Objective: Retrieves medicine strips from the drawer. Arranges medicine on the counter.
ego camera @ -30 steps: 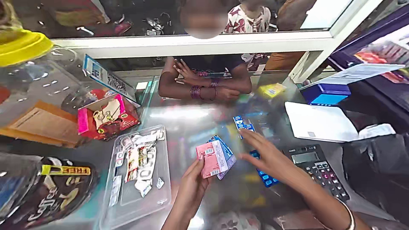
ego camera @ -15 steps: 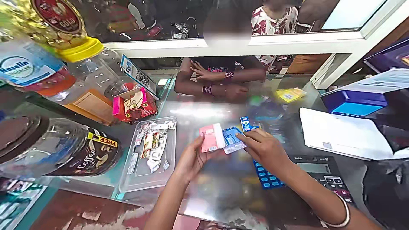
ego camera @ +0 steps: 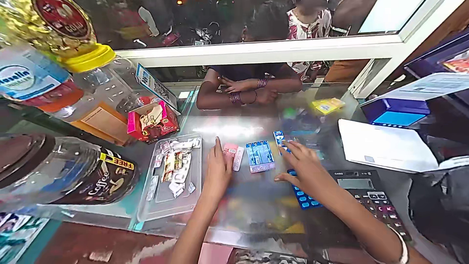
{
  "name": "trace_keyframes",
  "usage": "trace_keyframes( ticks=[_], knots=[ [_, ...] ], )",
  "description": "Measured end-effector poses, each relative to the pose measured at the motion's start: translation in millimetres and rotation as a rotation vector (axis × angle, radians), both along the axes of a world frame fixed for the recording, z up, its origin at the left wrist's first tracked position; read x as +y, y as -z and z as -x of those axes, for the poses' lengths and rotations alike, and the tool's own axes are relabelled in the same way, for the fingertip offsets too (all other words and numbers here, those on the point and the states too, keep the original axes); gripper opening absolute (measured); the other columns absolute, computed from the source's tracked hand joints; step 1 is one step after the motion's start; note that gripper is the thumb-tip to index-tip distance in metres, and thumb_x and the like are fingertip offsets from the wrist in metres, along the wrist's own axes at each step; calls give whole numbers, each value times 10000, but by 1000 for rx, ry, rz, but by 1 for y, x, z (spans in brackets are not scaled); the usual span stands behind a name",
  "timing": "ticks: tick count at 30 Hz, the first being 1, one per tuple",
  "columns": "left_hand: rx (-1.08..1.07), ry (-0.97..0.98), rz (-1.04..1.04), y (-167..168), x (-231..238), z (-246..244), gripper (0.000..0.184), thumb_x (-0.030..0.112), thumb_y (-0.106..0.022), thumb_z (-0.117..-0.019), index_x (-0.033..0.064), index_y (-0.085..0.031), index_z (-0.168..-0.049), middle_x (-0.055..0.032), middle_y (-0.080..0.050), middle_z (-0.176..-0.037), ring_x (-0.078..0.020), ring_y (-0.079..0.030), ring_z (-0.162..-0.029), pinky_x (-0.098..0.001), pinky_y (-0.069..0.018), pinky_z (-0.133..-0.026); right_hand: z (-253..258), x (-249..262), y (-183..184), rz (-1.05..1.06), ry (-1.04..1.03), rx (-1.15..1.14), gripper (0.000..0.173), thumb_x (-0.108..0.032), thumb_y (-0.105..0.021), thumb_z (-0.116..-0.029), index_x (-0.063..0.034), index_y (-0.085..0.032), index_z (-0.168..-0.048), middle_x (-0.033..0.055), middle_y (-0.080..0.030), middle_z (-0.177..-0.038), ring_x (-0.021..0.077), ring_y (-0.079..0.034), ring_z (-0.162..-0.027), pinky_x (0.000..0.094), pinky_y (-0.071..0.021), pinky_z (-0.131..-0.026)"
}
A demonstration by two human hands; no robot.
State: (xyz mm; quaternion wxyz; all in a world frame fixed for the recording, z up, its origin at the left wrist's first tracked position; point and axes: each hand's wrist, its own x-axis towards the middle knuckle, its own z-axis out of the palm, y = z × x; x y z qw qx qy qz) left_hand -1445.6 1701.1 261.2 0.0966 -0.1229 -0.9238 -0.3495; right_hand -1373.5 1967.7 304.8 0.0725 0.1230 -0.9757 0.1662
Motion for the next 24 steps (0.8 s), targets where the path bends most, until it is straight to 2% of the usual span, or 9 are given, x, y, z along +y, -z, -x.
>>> trace_keyframes(
  ticks=[2,5,7,9,11,14,17,20,24],
  knots=[
    [87,-42,30,5,-4,-17,709,312,-598,-986,-112,-371,-1508,-349,-478,-1452,-517,-500,-1318,-640,-430,-1055,-23,11,7,57,83,203,727,-632,-563,-933,-63,-634,-1381,193,-583,-1447,436,-537,-1335,649,-430,-1034],
    [157,-37,31,14,-8,-57,708,435,-524,-1004,-81,-442,-1483,-312,-447,-1511,-479,-464,-1380,-659,-404,-1067,-66,19,20,163,199,405,510,-452,-587,-998,-64,-677,-1317,177,-653,-1353,349,-596,-1268,519,-452,-1035],
    [241,-25,-26,22,-7,-88,666,451,-515,-1019,-34,-474,-1473,-290,-470,-1503,-420,-452,-1409,-606,-384,-1107,-97,18,33,206,230,540,361,-369,-588,-1023,-136,-632,-1295,80,-651,-1349,209,-568,-1293,373,-423,-1081],
    [323,-41,-43,31,-8,-113,604,505,-484,-1037,82,-462,-1467,-206,-450,-1539,-306,-365,-1485,-522,-294,-1195,-120,16,46,165,268,645,309,-386,-540,-1027,-243,-519,-1301,-52,-562,-1401,99,-478,-1363,304,-351,-1135],
    [375,-88,-31,40,-8,-126,547,528,-459,-1040,173,-436,-1456,-118,-413,-1579,-244,-269,-1530,-488,-223,-1203,-133,15,53,142,308,698,333,-420,-540,-1017,-282,-476,-1313,-101,-484,-1432,53,-395,-1416,282,-291,-1177],
    [399,-115,-66,44,-7,-128,495,510,-455,-1039,235,-403,-1447,-33,-377,-1607,-201,-228,-1545,-472,-217,-1207,-133,17,55,182,381,719,344,-421,-551,-1014,-264,-504,-1317,-93,-462,-1444,44,-375,-1429,273,-307,-1184],
    [382,-61,-77,43,-8,-125,495,516,-450,-1041,247,-415,-1455,-33,-404,-1596,-215,-277,-1528,-490,-249,-1195,-125,17,54,221,381,670,309,-415,-539,-1028,-227,-530,-1274,-63,-470,-1435,46,-381,-1432,271,-322,-1185],
    [356,-28,-83,42,-8,-125,472,512,-443,-1044,258,-424,-1441,-5,-415,-1590,-189,-281,-1525,-475,-239,-1201,-123,16,52,202,335,640,247,-391,-532,-1035,-204,-548,-1197,-43,-508,-1398,59,-387,-1426,275,-293,-1189],
    [323,-41,-89,42,-7,-126,463,498,-453,-1046,237,-439,-1429,-2,-424,-1588,-184,-269,-1530,-469,-230,-1204,-122,15,52,198,309,620,206,-343,-536,-1035,-184,-564,-1164,-27,-533,-1362,72,-408,-1408,274,-285,-1191]
  ],
)
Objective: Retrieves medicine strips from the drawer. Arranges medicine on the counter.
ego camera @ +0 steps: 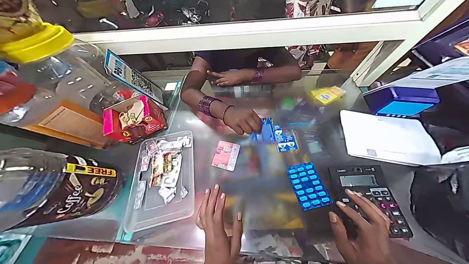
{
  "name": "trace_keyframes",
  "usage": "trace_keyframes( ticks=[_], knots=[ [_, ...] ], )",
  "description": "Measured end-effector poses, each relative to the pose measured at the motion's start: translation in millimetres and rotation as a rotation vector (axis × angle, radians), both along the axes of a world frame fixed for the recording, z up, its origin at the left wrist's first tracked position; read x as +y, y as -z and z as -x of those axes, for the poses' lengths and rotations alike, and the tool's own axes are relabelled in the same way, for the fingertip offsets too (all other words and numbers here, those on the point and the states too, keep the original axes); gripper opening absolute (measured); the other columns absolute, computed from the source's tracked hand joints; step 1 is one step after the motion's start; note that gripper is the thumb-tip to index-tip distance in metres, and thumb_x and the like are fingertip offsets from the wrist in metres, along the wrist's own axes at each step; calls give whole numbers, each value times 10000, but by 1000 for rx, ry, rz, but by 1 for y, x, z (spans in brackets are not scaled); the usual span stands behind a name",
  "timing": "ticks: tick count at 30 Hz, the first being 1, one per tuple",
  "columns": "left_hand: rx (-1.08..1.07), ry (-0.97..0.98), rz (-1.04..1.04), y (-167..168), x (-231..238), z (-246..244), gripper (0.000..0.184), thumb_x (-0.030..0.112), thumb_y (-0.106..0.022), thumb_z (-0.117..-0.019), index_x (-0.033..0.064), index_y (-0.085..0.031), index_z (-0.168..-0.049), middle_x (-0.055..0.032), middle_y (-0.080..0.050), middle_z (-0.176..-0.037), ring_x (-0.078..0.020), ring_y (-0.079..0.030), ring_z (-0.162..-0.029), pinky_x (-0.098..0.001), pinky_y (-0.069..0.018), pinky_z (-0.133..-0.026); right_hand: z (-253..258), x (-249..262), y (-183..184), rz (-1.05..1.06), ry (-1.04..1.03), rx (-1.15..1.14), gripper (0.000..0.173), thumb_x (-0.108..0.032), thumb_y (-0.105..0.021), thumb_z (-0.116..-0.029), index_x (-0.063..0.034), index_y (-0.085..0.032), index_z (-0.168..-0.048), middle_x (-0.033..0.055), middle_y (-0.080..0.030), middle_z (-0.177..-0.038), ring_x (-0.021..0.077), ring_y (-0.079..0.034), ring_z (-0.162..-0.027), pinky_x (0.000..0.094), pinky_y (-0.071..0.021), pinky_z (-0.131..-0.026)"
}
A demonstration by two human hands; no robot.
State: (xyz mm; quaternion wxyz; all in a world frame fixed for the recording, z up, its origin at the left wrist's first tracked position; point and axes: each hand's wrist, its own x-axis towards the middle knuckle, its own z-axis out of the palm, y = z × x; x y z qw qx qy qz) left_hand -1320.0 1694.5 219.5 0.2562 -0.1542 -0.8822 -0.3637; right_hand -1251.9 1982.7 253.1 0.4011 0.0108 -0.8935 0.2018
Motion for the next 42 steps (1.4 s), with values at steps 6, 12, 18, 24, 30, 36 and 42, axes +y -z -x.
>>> trace_keyframes(
  ticks=[6,12,18,24,30,36,42],
  knots=[
    [-4,1,-12,1,1,1,425,472,-464,-1046,222,-485,-1389,-6,-480,-1545,-186,-312,-1510,-465,-256,-1191,1,-1,2,-17,-18,-11,154,-301,-540,-1037,-176,-585,-1117,-15,-556,-1334,87,-432,-1386,271,-300,-1177],
    [-11,-3,10,0,1,1,406,459,-459,-1048,208,-507,-1363,-25,-511,-1517,-197,-341,-1493,-478,-265,-1174,1,-3,2,-24,-36,-38,138,-277,-535,-1042,-162,-606,-1073,5,-576,-1303,109,-449,-1359,279,-292,-1171],
    [-30,-6,18,-1,2,1,388,433,-479,-1043,200,-536,-1348,-42,-532,-1501,-203,-359,-1482,-492,-279,-1151,1,-3,2,-26,-56,-41,144,-267,-527,-1045,-156,-617,-1066,11,-602,-1278,119,-481,-1335,297,-318,-1155],
    [-31,-6,29,0,3,2,381,416,-483,-1039,187,-567,-1332,-48,-572,-1466,-208,-398,-1458,-502,-292,-1129,1,-2,3,-24,-63,-46,147,-253,-521,-1043,-153,-627,-1059,6,-616,-1259,114,-497,-1311,294,-318,-1151],
    [-22,-13,35,1,3,4,380,421,-479,-1040,192,-575,-1327,-39,-582,-1457,-206,-403,-1455,-497,-296,-1127,1,-2,5,-25,-74,-49,155,-255,-524,-1041,-149,-636,-1057,6,-642,-1238,121,-521,-1278,312,-325,-1130],
    [-82,16,22,1,4,5,354,375,-504,-1029,164,-653,-1270,-32,-669,-1350,-241,-471,-1407,-538,-323,-1097,0,-1,5,-25,-79,-62,160,-256,-532,-1040,-144,-646,-1055,13,-667,-1204,139,-547,-1248,321,-333,-1119],
    [-137,17,26,0,4,5,359,358,-519,-1012,152,-657,-1271,-35,-688,-1320,-300,-478,-1397,-577,-360,-1052,-1,-2,7,-20,-83,-83,160,-265,-537,-1039,-156,-653,-1064,1,-668,-1207,132,-548,-1246,323,-327,-1130]
  ],
)
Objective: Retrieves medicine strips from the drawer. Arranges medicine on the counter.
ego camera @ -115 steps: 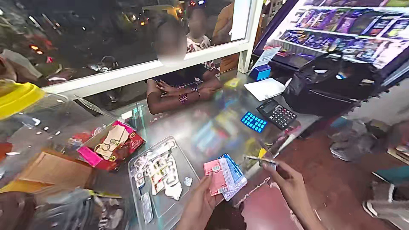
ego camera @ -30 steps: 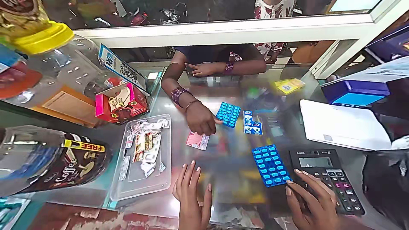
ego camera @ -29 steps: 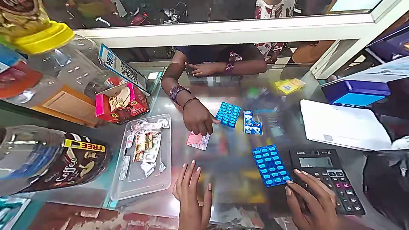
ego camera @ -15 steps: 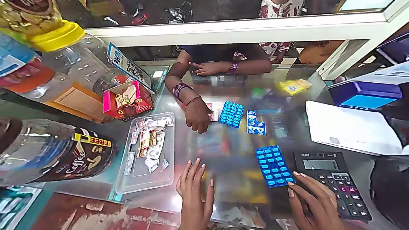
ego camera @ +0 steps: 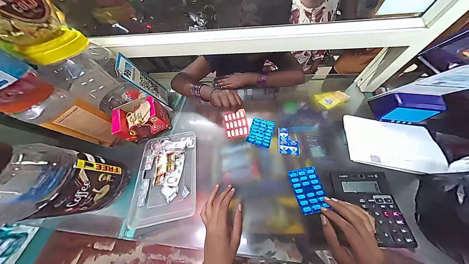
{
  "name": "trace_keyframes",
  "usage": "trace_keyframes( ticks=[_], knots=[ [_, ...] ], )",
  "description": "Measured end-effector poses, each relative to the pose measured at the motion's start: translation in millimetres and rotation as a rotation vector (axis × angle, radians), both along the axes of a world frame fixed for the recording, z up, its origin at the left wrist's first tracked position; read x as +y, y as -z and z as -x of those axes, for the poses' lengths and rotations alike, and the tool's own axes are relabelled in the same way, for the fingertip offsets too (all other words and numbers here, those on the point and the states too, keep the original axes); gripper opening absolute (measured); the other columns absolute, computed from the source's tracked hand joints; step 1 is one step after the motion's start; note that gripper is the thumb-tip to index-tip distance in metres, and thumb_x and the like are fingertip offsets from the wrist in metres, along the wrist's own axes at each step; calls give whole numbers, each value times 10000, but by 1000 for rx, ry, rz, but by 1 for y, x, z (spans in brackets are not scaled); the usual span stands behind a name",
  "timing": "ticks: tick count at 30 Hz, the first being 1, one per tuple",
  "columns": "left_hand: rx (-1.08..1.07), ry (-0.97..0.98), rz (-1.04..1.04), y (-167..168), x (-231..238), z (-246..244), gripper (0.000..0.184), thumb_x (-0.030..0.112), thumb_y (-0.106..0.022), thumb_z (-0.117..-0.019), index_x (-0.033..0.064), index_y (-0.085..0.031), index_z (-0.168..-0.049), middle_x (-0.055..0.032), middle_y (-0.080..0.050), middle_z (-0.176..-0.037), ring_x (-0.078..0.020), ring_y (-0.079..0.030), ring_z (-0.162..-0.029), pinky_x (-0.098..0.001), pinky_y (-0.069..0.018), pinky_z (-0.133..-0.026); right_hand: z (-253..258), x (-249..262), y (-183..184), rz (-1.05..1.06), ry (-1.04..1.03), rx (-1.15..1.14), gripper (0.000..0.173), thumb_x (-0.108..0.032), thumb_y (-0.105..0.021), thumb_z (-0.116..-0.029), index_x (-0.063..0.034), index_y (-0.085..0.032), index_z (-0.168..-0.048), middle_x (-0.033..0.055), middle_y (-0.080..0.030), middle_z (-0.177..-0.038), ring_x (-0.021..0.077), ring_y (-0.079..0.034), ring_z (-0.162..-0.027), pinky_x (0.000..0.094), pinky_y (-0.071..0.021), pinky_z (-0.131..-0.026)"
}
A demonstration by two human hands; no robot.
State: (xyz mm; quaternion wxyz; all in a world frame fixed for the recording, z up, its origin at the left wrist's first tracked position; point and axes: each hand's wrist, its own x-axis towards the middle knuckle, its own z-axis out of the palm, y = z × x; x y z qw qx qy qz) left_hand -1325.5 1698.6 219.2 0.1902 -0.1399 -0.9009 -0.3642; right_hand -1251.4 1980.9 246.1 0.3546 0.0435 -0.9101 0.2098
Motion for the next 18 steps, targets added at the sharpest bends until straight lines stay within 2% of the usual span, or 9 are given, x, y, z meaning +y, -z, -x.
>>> trace_keyframes(
  ticks=[4,7,9,10,12,14,15,16,18],
  knots=[
    [2,-2,2,1,0,0,349,355,-524,-1006,156,-667,-1255,-23,-698,-1303,-294,-482,-1393,-578,-353,-1046,2,0,2,-53,19,-30,229,-360,-547,-1031,-168,-653,-1096,15,-673,-1223,143,-549,-1262,355,-305,-1146],
    [-2,2,2,1,0,0,335,342,-529,-1005,159,-682,-1239,-23,-701,-1299,-305,-485,-1391,-581,-360,-1039,2,2,-8,-186,9,-297,639,-674,-490,-975,-154,-649,-1310,127,-642,-1371,271,-536,-1354,549,-277,-1162],
    [-3,-2,-7,0,0,1,327,334,-532,-1000,155,-693,-1222,-24,-705,-1291,-305,-493,-1386,-584,-359,-1038,6,3,-19,-272,-30,-421,725,-688,-465,-965,-119,-627,-1384,183,-636,-1377,359,-584,-1308,662,-318,-1109],
    [-5,-3,-12,-1,0,1,326,332,-534,-998,153,-699,-1216,-24,-707,-1287,-307,-497,-1382,-590,-358,-1035,8,5,-22,-321,-42,-429,688,-649,-446,-991,-112,-630,-1379,178,-662,-1336,362,-626,-1249,651,-365,-1082],
    [-11,-6,-23,-2,1,1,322,335,-534,-999,154,-704,-1204,-21,-710,-1280,-304,-498,-1381,-590,-354,-1041,16,10,-22,-431,-76,-341,491,-473,-459,-1052,-106,-680,-1291,129,-733,-1174,311,-704,-1073,527,-485,-1004],
    [-2,-7,-38,-1,1,0,318,337,-534,-1000,162,-708,-1199,-17,-711,-1277,-299,-497,-1381,-581,-359,-1042,27,13,-20,-532,-167,-170,315,-279,-506,-1035,-82,-747,-1085,97,-768,-993,252,-730,-854,360,-579,-763],
    [11,-8,-51,0,0,1,315,331,-537,-997,162,-710,-1199,-16,-711,-1278,-294,-499,-1379,-574,-362,-1044,36,11,-24,-550,-233,-91,276,-220,-520,-1023,-60,-745,-1021,93,-767,-923,226,-718,-767,304,-562,-658],
    [24,-10,-66,1,0,1,310,328,-535,-1001,164,-707,-1202,-13,-710,-1282,-279,-497,-1383,-560,-361,-1054,44,6,-31,-553,-298,-30,250,-182,-524,-1023,-42,-731,-1007,88,-760,-890,202,-709,-737,269,-551,-634],
    [52,-12,-99,1,0,0,301,325,-524,-1015,166,-692,-1207,-3,-708,-1284,-244,-489,-1388,-521,-351,-1071,62,-13,-49,-522,-409,72,219,-138,-535,-1028,-14,-715,-1042,97,-772,-922,184,-737,-809,243,-576,-728]
  ],
)
